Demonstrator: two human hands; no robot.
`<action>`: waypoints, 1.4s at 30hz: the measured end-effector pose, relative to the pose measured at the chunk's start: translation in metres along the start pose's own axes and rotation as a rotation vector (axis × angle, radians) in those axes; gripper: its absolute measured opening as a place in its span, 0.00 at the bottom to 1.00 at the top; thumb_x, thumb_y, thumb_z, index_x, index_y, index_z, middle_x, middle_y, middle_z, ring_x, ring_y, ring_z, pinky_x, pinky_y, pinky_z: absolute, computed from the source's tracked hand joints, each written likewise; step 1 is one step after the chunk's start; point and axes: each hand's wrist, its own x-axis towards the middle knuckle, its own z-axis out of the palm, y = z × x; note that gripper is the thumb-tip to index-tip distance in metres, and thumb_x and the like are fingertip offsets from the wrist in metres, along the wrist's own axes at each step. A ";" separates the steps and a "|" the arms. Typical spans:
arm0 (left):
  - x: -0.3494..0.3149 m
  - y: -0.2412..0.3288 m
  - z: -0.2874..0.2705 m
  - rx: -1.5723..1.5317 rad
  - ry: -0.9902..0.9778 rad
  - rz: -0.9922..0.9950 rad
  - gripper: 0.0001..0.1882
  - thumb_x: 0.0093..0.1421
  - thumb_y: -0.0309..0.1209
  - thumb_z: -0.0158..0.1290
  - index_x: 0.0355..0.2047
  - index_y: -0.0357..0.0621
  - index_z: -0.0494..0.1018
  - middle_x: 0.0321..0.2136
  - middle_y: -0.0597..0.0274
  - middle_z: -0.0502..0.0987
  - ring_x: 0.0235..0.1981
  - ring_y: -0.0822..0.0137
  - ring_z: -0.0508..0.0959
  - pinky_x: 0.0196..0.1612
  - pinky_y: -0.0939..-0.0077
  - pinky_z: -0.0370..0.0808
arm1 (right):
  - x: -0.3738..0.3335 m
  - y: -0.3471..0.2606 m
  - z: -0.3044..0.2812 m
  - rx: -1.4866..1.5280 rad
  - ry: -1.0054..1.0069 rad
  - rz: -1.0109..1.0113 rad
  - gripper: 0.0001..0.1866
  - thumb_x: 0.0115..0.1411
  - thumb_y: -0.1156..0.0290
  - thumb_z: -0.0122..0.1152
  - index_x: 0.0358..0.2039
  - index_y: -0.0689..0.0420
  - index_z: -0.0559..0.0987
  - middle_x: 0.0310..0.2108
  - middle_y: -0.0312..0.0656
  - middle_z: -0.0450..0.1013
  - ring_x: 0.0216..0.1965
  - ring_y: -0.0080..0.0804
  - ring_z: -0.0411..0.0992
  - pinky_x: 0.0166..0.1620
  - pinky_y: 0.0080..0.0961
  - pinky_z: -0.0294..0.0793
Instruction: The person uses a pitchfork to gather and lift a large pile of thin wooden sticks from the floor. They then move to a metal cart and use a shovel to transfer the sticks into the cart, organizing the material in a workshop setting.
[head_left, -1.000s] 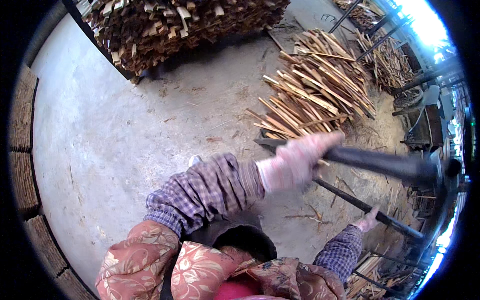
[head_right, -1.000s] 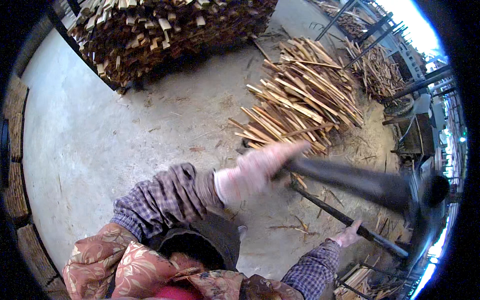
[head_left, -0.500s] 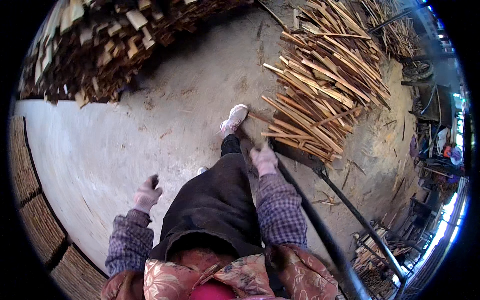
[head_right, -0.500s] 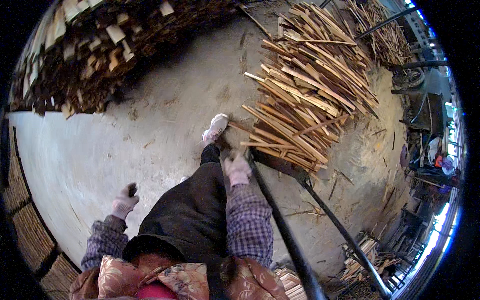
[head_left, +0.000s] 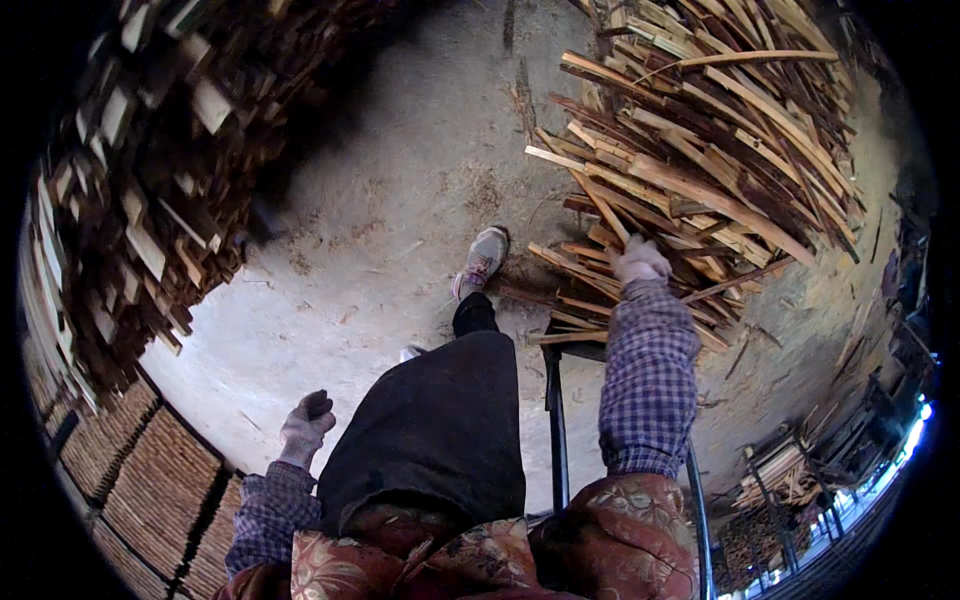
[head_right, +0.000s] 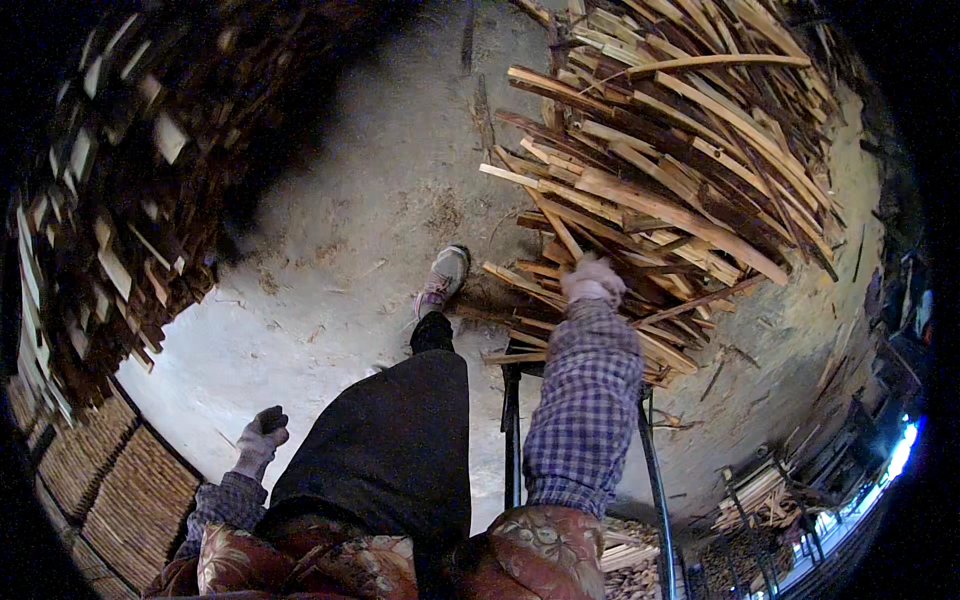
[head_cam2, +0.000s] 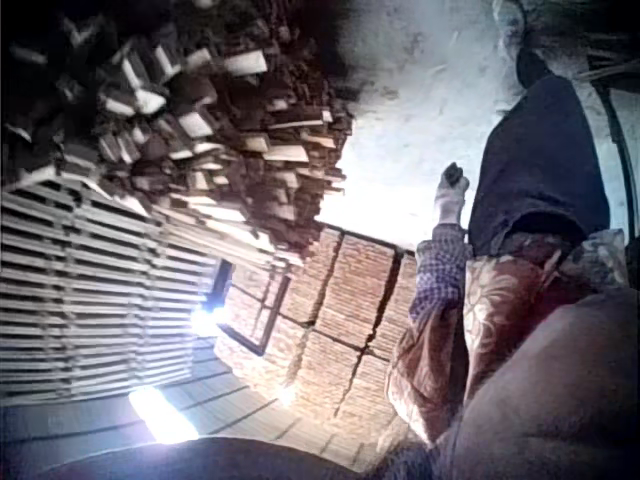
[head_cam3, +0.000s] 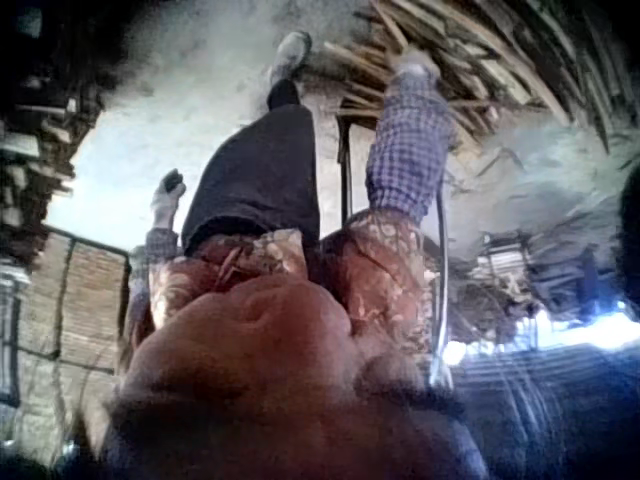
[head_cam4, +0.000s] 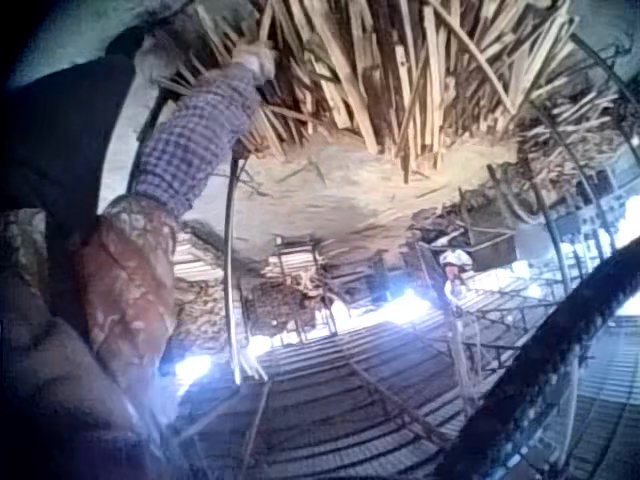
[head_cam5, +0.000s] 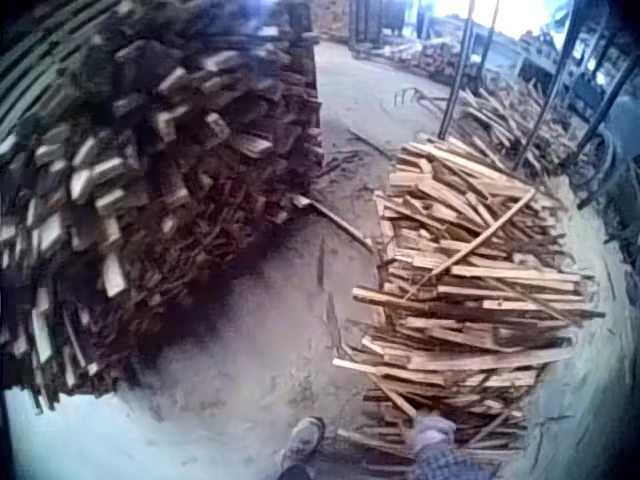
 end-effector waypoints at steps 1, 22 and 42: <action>0.005 0.020 0.000 -0.007 -0.014 0.018 0.26 0.49 0.21 0.53 0.51 0.43 0.64 0.44 0.58 0.73 0.44 0.68 0.73 0.46 0.76 0.71 | 0.013 -0.006 0.007 -0.027 -0.075 0.048 0.34 0.59 0.48 0.42 0.58 0.60 0.57 0.49 0.56 0.64 0.47 0.52 0.67 0.41 0.53 0.71; 0.068 0.375 0.038 0.811 -0.390 0.495 0.24 0.48 0.25 0.56 0.48 0.41 0.67 0.42 0.59 0.74 0.45 0.67 0.72 0.50 0.77 0.66 | -0.323 -0.053 0.153 1.436 -0.200 0.887 0.23 0.49 0.49 0.53 0.36 0.55 0.74 0.23 0.44 0.72 0.25 0.36 0.71 0.30 0.30 0.70; 0.099 0.504 0.174 1.065 -0.228 0.650 0.25 0.50 0.37 0.56 0.49 0.47 0.67 0.39 0.60 0.76 0.41 0.66 0.75 0.45 0.75 0.69 | -0.041 0.022 0.081 2.060 0.016 0.532 0.19 0.56 0.67 0.57 0.47 0.61 0.69 0.40 0.41 0.70 0.38 0.26 0.68 0.38 0.21 0.71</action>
